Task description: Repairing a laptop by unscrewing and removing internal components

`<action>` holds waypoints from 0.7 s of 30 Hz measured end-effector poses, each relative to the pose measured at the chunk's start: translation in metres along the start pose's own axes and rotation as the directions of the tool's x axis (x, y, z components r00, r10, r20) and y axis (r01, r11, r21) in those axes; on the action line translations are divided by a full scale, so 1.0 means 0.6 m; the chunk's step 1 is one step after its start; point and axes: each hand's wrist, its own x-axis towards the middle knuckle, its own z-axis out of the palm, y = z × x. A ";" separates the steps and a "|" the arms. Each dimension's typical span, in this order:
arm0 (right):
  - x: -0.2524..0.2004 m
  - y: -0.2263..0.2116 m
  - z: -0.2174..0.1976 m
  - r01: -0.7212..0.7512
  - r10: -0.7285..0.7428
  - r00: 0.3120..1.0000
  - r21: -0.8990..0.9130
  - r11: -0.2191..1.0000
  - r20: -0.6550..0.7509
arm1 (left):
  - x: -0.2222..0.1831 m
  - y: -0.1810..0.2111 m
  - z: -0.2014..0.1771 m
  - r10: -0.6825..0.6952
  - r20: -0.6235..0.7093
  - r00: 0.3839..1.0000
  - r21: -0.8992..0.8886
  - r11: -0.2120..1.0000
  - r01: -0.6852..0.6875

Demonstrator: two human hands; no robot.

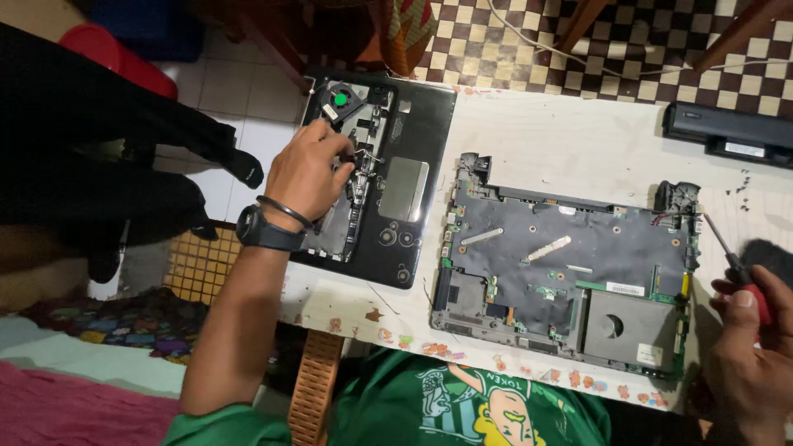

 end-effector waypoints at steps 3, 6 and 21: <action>0.002 0.003 0.001 0.025 -0.025 1.000 -0.018 1.000 -0.006 | -0.004 0.001 -0.015 -0.005 0.013 1.000 -0.018 1.000 0.006; 0.002 0.004 -0.001 0.022 -0.022 1.000 -0.024 0.999 -0.004 | -0.009 0.004 -0.027 0.007 0.003 1.000 -0.074 0.997 -0.007; -0.026 -0.153 0.025 0.233 -0.234 0.972 -0.079 0.969 0.002 | -0.051 0.265 -0.010 0.286 -0.049 0.957 -0.503 0.821 -0.271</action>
